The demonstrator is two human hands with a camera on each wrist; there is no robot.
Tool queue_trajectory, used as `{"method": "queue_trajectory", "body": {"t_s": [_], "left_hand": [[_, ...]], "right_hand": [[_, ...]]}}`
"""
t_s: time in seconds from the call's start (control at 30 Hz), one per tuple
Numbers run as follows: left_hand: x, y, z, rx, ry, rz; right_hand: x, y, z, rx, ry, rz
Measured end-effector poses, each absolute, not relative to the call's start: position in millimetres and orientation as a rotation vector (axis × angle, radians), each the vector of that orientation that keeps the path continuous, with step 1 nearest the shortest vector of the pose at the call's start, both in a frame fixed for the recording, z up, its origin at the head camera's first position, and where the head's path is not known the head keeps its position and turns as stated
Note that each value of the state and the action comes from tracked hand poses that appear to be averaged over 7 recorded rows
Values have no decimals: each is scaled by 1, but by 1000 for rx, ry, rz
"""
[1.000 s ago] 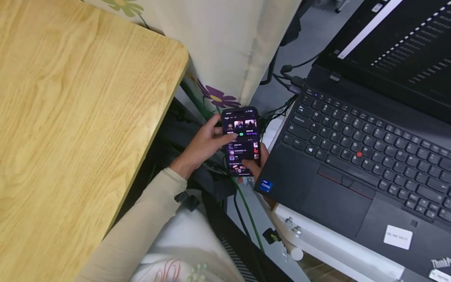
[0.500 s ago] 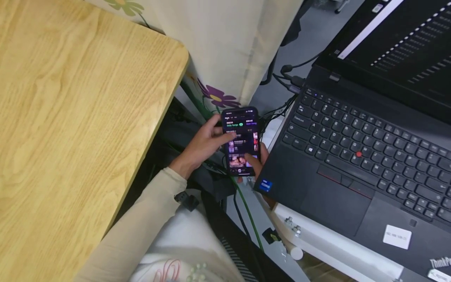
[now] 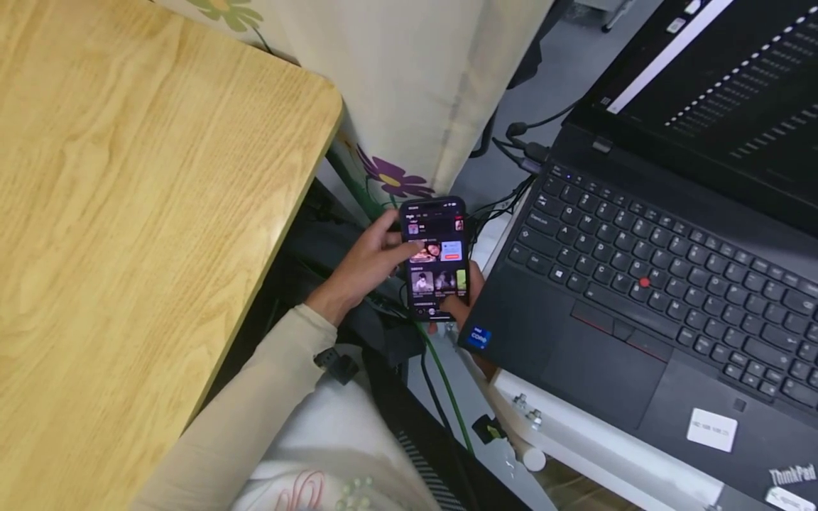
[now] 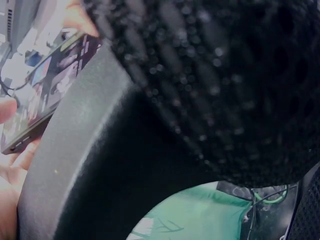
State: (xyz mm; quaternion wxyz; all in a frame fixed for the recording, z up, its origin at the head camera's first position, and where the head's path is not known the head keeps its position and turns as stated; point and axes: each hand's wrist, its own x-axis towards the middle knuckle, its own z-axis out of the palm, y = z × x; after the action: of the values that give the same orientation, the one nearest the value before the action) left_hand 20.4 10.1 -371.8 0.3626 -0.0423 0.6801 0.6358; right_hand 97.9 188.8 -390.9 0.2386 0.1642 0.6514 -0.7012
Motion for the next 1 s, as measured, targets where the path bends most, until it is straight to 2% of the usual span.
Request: {"method": "queue_trajectory", "body": {"t_s": [0.7,1.0], "left_hand": [[21,8,-373,-96,1734,1699],[19,9,-373,-116,1711,1678]], "right_hand": [[99,189,-392,381,1797,-1946],[97,189,-392,432,1782,-1949]]}}
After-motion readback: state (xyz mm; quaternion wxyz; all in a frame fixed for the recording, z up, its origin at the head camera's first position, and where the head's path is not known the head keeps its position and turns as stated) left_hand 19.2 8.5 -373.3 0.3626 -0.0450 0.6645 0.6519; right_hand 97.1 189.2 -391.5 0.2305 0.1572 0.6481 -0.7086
